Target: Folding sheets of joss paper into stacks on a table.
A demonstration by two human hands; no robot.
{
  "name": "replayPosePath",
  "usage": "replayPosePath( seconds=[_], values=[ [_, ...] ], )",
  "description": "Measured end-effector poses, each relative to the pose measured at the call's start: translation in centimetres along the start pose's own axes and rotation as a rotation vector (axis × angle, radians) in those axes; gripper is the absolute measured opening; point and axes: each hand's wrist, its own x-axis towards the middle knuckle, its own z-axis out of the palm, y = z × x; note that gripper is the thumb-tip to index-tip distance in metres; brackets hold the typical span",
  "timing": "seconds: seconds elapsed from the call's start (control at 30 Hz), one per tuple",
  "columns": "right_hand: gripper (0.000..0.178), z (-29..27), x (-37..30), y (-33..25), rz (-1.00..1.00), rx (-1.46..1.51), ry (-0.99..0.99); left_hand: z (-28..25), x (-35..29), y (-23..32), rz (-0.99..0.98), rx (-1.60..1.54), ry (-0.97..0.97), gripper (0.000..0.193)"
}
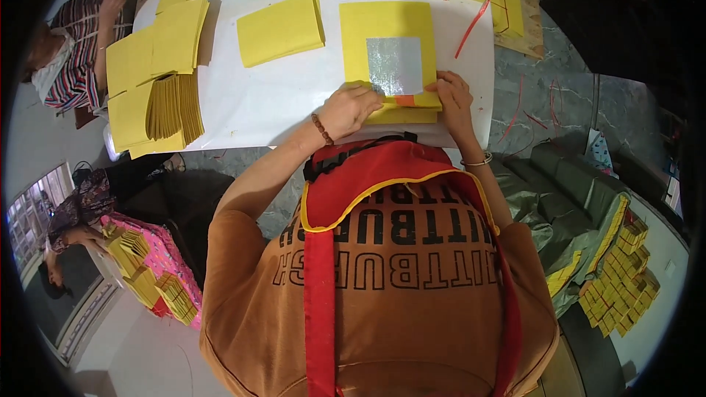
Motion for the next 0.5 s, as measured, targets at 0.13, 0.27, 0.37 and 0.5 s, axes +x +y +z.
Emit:
replayPosePath(
  seconds=[0.13,0.27,0.37,0.5],
  values=[
    [0.031,-0.1,0.1,-0.3,0.01,0.072,0.001,-0.4,0.3,-0.3,-0.157,-0.145,0.007,0.014],
    [0.033,0.3,0.0,0.7,0.021,0.082,0.002,-1.0,0.7,-0.2,-0.294,-0.259,-0.058,0.014],
    [0.032,0.5,-0.1,1.3,0.035,0.02,0.019,-1.0,1.0,0.0,-0.337,-0.3,-0.055,0.014],
    [0.031,0.3,0.0,0.3,0.041,0.073,0.011,-1.0,1.1,-0.4,-0.413,-0.343,-0.086,0.014]
  ],
)
